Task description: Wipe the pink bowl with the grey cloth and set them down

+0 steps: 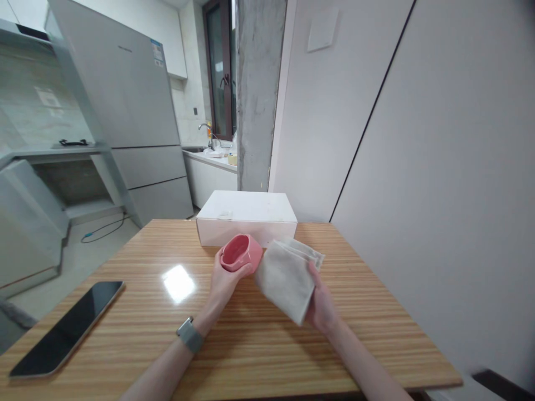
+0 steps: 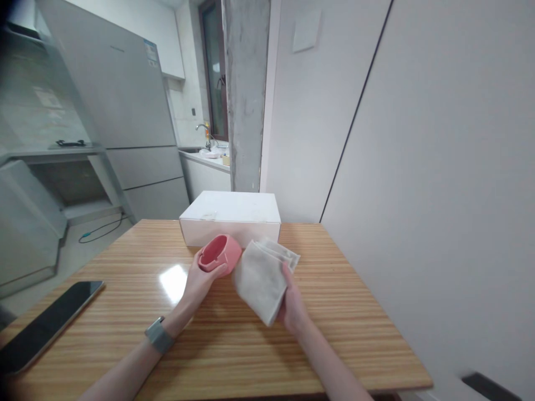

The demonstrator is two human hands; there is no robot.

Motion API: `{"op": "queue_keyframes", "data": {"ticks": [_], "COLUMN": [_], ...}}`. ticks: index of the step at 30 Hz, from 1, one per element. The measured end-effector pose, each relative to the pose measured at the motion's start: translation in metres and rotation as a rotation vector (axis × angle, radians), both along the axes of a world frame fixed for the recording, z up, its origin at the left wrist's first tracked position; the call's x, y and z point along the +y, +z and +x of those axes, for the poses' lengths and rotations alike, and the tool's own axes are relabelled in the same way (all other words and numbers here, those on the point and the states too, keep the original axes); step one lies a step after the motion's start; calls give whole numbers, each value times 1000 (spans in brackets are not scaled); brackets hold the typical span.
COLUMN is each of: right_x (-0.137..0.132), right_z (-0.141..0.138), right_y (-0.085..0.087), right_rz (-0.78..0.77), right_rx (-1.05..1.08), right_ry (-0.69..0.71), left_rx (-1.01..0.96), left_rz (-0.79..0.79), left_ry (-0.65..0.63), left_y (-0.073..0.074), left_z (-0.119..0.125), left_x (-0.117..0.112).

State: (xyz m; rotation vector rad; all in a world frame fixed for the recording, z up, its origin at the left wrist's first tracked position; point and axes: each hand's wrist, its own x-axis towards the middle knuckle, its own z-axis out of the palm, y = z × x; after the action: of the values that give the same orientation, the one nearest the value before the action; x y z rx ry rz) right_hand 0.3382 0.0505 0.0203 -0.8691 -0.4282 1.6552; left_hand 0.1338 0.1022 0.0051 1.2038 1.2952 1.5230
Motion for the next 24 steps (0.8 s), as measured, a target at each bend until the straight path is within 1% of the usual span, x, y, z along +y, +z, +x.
{"op": "queue_keyframes", "data": {"ticks": [2, 4, 6, 7, 9, 11, 12, 13, 16, 18, 20, 24], "right_x": [-15, -31, -45, -51, -59, -62, -61, -60, -56, -54, -53, -50], "right_z": [37, 72, 100, 112, 131, 149, 157, 165, 185, 193, 198, 208], "right_y": [7, 11, 11, 10, 5, -6, -12, -20, -40, -49, -52, -47], "right_rz": [-34, -66, -132, -142, -86, 57, 128, 183, 191, 195, 227, 259], "right_rx": [-37, -124, -286, -399, -679, -977, -1102, -1182, -1260, -1269, -1279, -1317], "right_ry": [99, 191, 295, 314, 272, 146, 71, 21, 0, -3, -9, 27], "left_rx": [-13, -30, -44, -50, -57, -52, -43, -30, -19, -37, -46, -17], "left_rz": [-20, -24, -17, -12, -9, -11, -8, 2, 63, 96, 115, 161], "left_ry": [-12, -25, -44, -61, -105, -162, -193, -227, -343, -400, -421, -453], "left_y": [-1, -4, -8, -10, -13, -13, -13, -12, -11, -10, -9, -6], "left_z": [2, 6, 11, 13, 20, 27, 31, 36, 58, 77, 99, 145], "left_x": [0, 1, 0, 0, -2, -6, -8, -9, -11, -9, -6, 1]}}
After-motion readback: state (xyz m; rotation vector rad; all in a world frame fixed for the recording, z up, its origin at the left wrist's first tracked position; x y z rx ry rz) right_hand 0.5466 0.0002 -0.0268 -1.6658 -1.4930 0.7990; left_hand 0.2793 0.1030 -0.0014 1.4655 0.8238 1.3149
